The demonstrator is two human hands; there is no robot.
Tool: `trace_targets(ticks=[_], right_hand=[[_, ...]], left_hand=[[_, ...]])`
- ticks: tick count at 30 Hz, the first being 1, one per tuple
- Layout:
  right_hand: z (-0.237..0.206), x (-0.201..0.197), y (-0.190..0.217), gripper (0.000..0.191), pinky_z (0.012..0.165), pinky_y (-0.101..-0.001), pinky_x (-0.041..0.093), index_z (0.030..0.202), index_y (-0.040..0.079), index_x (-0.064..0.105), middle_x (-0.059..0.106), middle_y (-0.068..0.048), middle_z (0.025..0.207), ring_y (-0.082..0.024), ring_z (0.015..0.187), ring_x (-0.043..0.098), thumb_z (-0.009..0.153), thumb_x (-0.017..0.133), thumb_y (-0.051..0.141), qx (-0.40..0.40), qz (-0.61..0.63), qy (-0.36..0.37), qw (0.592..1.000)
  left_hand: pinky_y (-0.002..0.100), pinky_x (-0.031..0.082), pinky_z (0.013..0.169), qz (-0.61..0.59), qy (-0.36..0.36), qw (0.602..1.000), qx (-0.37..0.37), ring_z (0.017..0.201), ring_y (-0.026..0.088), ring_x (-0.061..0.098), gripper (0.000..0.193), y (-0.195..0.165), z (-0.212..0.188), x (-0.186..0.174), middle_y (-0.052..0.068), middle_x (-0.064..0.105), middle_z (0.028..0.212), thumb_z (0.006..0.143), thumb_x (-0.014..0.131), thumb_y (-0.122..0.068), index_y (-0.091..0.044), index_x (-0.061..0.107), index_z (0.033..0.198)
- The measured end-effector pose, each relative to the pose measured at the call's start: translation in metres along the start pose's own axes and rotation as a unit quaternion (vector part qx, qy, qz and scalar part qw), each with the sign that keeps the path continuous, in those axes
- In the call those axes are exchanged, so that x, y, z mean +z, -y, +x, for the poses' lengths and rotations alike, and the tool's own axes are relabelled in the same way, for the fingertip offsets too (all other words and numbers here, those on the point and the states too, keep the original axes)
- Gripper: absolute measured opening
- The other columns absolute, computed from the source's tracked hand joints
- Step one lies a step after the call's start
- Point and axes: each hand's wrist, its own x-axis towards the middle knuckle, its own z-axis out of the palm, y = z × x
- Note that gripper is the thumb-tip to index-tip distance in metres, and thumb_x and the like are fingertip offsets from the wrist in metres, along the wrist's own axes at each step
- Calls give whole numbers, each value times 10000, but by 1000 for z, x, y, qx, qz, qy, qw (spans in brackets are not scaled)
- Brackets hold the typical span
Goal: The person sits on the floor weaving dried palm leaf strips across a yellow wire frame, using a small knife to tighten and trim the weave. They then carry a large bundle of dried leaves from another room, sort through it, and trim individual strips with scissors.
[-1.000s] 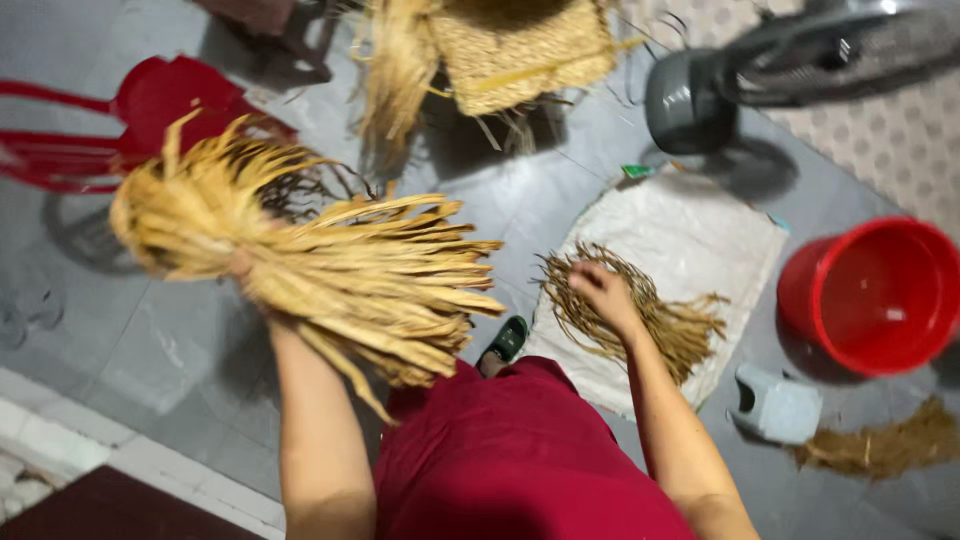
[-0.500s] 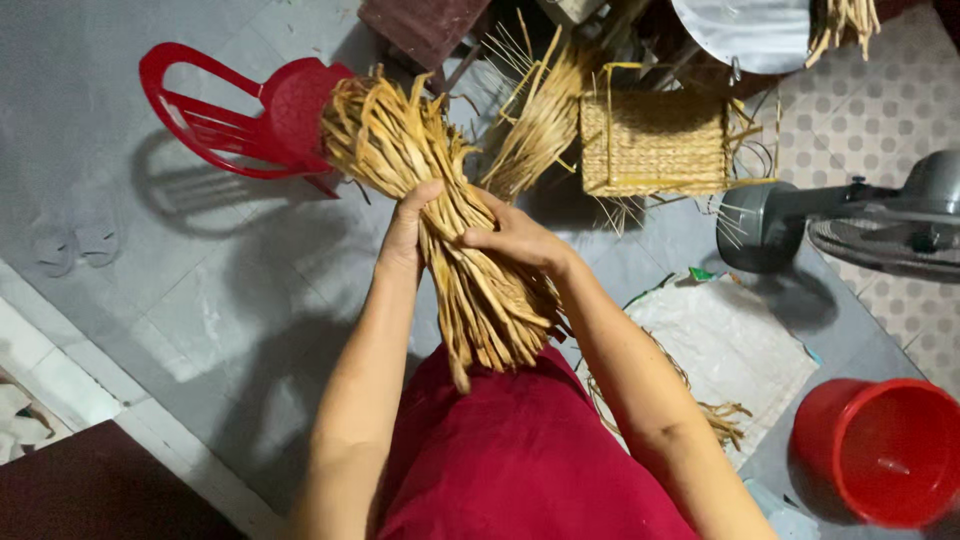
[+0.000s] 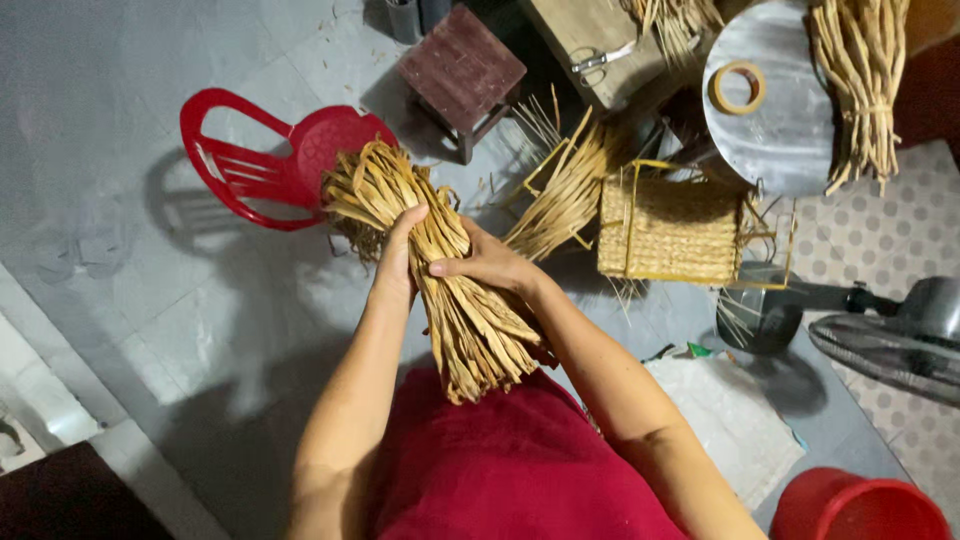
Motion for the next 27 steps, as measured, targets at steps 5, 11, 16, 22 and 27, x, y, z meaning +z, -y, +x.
trace_targets(ticks=[5,11,16,22,27], right_hand=[[42,-30,27,1179,1170,-369,395,1562,1,316,572,-208,1449,-288,1358,549,654,910,461,11,-60,18,998],[93,-51,63,1184,1187,-365,379,1573,13,311,573,-205,1444,-295,1366,542,670,894,508,13,-158,19,987],[144,-74,93,1180,1161,-378,397,1561,8,311,562,-208,1452,-308,1359,536,669,893,517,-12,-73,34,997],[219,-109,127,1189,1166,-365,403,1584,31,268,542,-178,1470,-289,1364,536,684,865,529,30,-114,-13,993],[267,-126,154,1169,1180,-370,385,1599,4,284,535,-204,1502,-299,1379,531,720,877,496,24,-76,-58,995]], left_hand=[[379,598,860,4,-28,999,43,945,231,705,467,-30,32,18,104,711,1061,854,760,-276,-24,635,1227],[365,589,884,-6,-46,995,85,977,216,695,471,-69,69,32,88,701,1100,842,780,-242,-39,639,1242],[368,587,886,-8,-50,996,80,986,216,696,478,-99,130,36,95,704,1110,845,789,-258,-26,646,1238],[386,586,900,-34,-6,999,16,1004,244,697,502,-148,216,48,117,709,1111,838,784,-298,-19,644,1231],[387,580,925,-17,-8,1000,2,1027,245,694,504,-193,272,73,117,702,1134,823,805,-265,-21,645,1233]])
